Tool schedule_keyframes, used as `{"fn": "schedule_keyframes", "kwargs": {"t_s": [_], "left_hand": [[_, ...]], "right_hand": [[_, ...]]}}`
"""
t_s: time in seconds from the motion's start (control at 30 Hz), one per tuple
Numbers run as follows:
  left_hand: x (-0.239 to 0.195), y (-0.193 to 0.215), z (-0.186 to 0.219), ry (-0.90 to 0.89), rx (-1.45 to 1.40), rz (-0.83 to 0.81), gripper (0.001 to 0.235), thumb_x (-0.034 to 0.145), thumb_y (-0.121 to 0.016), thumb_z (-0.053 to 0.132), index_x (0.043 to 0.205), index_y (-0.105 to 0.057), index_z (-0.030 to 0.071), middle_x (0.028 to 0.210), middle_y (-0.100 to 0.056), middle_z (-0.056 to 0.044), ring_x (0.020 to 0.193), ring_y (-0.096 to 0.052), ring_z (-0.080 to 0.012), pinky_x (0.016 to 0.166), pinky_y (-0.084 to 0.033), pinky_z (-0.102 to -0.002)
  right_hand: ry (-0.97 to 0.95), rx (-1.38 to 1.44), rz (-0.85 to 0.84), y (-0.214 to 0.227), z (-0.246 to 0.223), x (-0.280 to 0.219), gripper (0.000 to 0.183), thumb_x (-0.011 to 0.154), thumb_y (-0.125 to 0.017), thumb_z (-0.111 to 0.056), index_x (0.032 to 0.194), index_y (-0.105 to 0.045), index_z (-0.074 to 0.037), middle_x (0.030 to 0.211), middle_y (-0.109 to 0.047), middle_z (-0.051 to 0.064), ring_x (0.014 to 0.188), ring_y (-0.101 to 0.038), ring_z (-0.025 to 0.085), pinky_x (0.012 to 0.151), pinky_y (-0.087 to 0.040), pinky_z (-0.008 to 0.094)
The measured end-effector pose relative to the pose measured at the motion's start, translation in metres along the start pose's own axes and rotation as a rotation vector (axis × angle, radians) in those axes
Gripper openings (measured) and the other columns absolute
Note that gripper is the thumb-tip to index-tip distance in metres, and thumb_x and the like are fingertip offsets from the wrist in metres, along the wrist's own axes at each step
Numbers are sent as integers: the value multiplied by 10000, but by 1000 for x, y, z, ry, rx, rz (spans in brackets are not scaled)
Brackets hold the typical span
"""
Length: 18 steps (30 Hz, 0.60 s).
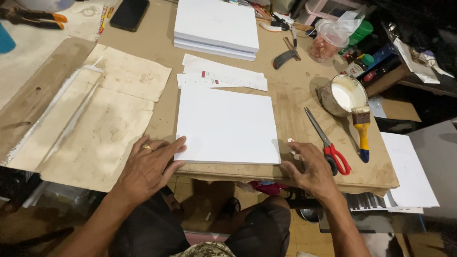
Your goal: Applying glue to paper covers and attaching small labels to them in a print shop finishing area.
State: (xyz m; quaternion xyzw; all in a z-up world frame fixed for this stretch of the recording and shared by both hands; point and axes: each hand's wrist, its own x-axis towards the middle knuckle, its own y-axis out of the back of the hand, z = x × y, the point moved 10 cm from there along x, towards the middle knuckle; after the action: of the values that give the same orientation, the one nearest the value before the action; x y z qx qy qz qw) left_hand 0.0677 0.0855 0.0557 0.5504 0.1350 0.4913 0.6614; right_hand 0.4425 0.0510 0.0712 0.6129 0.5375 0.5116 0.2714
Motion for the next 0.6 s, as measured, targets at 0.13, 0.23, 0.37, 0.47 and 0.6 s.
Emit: {"fn": "schedule_keyframes", "kwargs": {"t_s": [0.13, 0.23, 0.37, 0.47, 0.6], "left_hand": [[3, -1, 0, 4, 14, -24, 546, 969, -626, 346, 1491, -539, 209, 1091, -795, -19, 1182, -673, -283, 1153, -315, -638], [2, 0, -1, 24, -2, -42, 553, 959, -636, 350, 1485, -546, 203, 1078, -796, -35, 1200, -663, -295, 1148, -316, -647], [4, 3, 2, 62, -107, -103, 723, 861, -743, 337, 1526, -503, 184, 991, -806, -94, 1231, -641, -374, 1112, -325, -709], [-1, 20, 55, -147, -81, 193, 682, 915, -728, 399, 1481, -507, 89, 1212, -743, -149, 1216, -620, -338, 1036, -487, -507], [-1, 46, 148, -436, -214, 326, 578, 892, -859, 341, 1328, -619, 47, 1206, -761, -115, 1020, -747, -237, 942, -597, -411]], "right_hand": [[10, 125, 133, 3, -24, -3, 350, 838, -809, -151, 1183, -772, -190, 905, -788, 37, 929, -754, 271, 872, -578, 407], [41, 153, 165, -3, -40, 2, 316, 842, -799, -91, 1141, -801, -195, 881, -807, 9, 907, -767, 238, 868, -583, 379], [-9, 271, 275, 15, -53, -4, 335, 841, -801, -43, 1148, -806, -176, 886, -818, 15, 895, -762, 225, 854, -591, 368], [-156, 874, 39, -10, -46, -23, 442, 1039, -540, -255, 1437, -555, -63, 1174, -750, 160, 1093, -754, 286, 930, -688, 419], [-497, 1141, -163, -53, -101, -57, 540, 937, -627, -242, 1449, -584, -74, 1044, -850, 122, 1014, -778, 247, 923, -573, 422]]}}
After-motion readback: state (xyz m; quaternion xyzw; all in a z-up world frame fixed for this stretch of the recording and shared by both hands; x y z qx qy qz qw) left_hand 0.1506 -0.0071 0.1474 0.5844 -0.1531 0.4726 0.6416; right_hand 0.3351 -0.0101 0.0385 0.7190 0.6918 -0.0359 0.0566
